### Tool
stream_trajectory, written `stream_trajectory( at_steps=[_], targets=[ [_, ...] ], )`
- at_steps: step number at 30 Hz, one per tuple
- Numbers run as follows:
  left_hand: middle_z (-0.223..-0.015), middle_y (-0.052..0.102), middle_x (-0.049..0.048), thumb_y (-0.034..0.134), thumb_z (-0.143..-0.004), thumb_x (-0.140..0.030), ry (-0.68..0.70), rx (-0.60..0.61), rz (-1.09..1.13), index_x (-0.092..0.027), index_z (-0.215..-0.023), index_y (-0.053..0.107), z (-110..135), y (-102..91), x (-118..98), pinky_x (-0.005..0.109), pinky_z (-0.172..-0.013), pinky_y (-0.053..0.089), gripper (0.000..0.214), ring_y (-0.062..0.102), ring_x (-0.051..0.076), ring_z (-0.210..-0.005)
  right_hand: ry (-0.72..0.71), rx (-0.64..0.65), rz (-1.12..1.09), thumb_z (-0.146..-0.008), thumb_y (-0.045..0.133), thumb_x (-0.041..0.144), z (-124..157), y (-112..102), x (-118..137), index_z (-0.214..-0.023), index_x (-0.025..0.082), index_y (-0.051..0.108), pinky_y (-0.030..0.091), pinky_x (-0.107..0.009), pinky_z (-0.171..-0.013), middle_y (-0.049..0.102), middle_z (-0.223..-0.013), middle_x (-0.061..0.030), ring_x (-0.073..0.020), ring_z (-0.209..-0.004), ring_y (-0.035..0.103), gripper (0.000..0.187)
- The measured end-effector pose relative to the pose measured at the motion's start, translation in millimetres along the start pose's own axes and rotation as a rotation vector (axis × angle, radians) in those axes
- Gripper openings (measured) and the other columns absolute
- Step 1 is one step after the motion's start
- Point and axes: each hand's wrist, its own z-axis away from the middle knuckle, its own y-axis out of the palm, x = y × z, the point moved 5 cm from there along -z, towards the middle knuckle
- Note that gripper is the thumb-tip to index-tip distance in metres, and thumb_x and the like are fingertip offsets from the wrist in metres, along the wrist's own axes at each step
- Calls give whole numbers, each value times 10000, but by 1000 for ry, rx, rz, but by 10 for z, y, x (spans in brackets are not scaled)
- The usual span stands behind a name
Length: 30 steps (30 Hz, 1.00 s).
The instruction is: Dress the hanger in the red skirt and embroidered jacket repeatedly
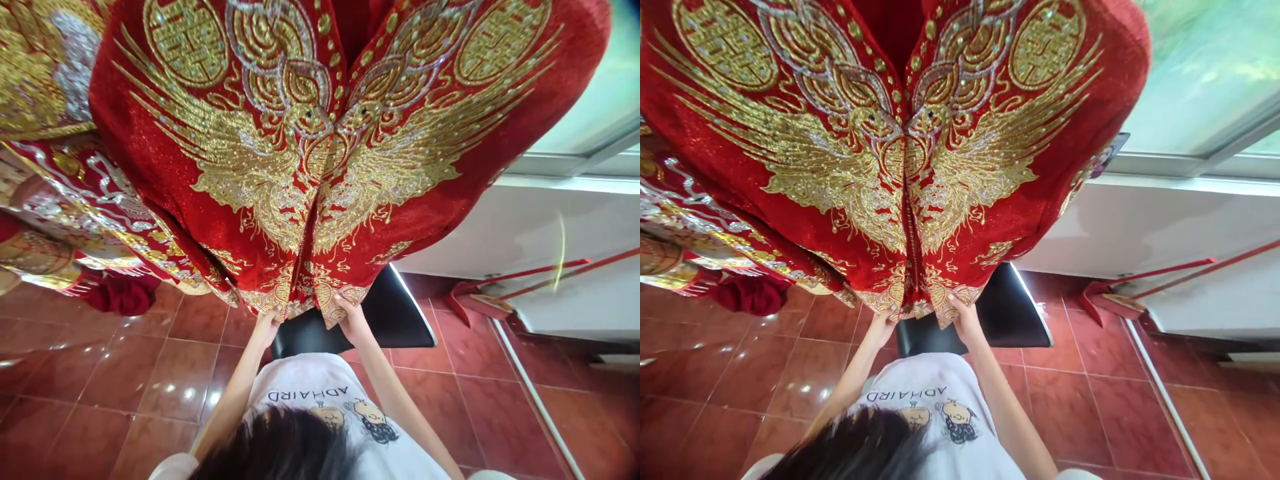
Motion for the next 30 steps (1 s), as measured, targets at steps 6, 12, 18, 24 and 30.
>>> stream_trajectory(
  at_steps=[6,12,18,24,30],
  targets=[
    [-650,643,-13,828,-508,-236,-52,54,7,-158,-757,602,189,251,-11,260,-579,481,345,609,134,-596,0,10,144,-612,772,337,186,146,-99,-998,184,639,535,-362,-841,723,-937,-52,-234,-940,671,436],
    [-609,601,-30,886,-465,-335,-39,67,31,-141,-718,584,377,449,-16,236,-522,436,439,550,93,-528,-27,207,195,-534,828,211,328,370,-83,-933,176,677,511,-339,-842,721,-914,-46,-195,-853,662,428],
    [-604,572,-57,862,-509,-331,15,27,62,-163,-716,584,461,528,-75,214,-523,413,386,523,69,-526,-72,49,127,-511,804,194,382,424,-100,-835,163,684,513,-305,-749,689,-757,-12,-164,-731,637,347],
    [-592,578,-43,849,-514,-309,16,16,63,-169,-683,594,471,546,-55,227,-528,413,337,522,83,-535,-42,46,111,-494,845,203,378,455,-87,-799,146,681,523,-323,-734,707,-805,-51,-171,-726,644,351],
    [-645,596,-41,829,-536,-306,33,-9,80,-189,-706,601,455,552,-34,245,-592,449,307,531,86,-574,-16,20,4,-485,839,171,387,488,-133,-813,160,674,532,-303,-730,696,-783,-34,-166,-734,648,366]
  ],
)
